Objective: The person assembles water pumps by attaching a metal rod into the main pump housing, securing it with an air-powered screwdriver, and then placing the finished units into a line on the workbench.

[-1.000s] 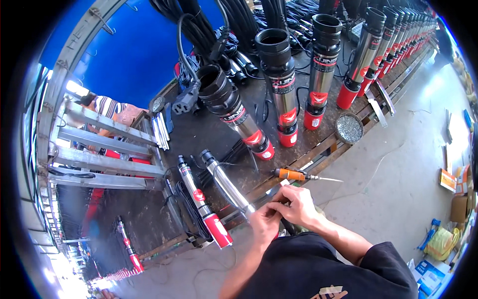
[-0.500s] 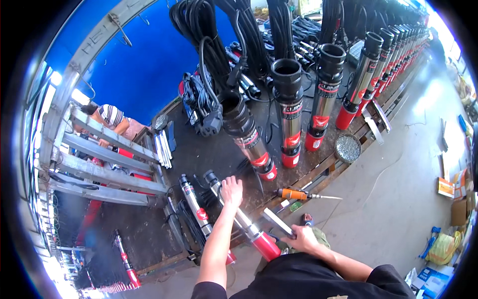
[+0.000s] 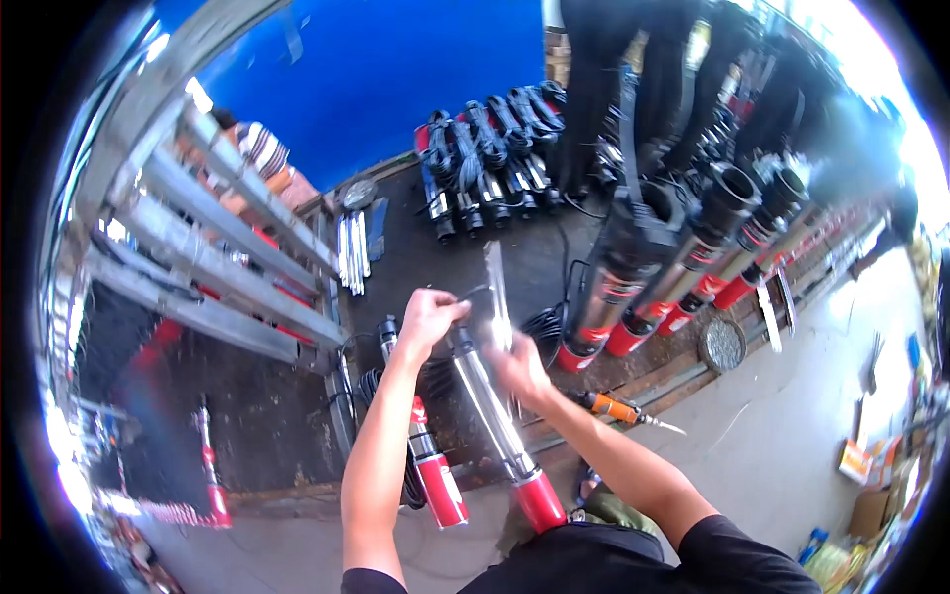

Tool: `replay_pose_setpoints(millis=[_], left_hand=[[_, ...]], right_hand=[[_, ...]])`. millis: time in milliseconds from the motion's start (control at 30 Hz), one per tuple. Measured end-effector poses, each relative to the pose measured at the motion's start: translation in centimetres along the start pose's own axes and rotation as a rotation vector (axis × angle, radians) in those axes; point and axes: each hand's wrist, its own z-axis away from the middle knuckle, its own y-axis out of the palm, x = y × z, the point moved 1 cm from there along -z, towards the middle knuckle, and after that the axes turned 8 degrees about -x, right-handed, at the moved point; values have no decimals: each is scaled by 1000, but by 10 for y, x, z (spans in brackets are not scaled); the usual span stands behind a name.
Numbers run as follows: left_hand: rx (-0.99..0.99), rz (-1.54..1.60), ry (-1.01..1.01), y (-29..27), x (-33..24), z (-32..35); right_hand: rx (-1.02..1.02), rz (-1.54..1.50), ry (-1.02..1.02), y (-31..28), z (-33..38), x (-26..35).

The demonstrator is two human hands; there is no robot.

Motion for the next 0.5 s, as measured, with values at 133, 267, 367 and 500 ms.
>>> replay_pose_setpoints(millis=[133,267,367,500], left_hand=[[-129,99,251,7,44,-24],[-143,233,128,28,95,-44],[-117,431,100,38,125,-58],[-97,529,119,34,134,-56]], right_hand=[[76,149,-86,38,-66,-11],[11,515,-47,50,-79,-34],[16,407,79,53,-85,-52],[32,443,53,61,-95,-56]])
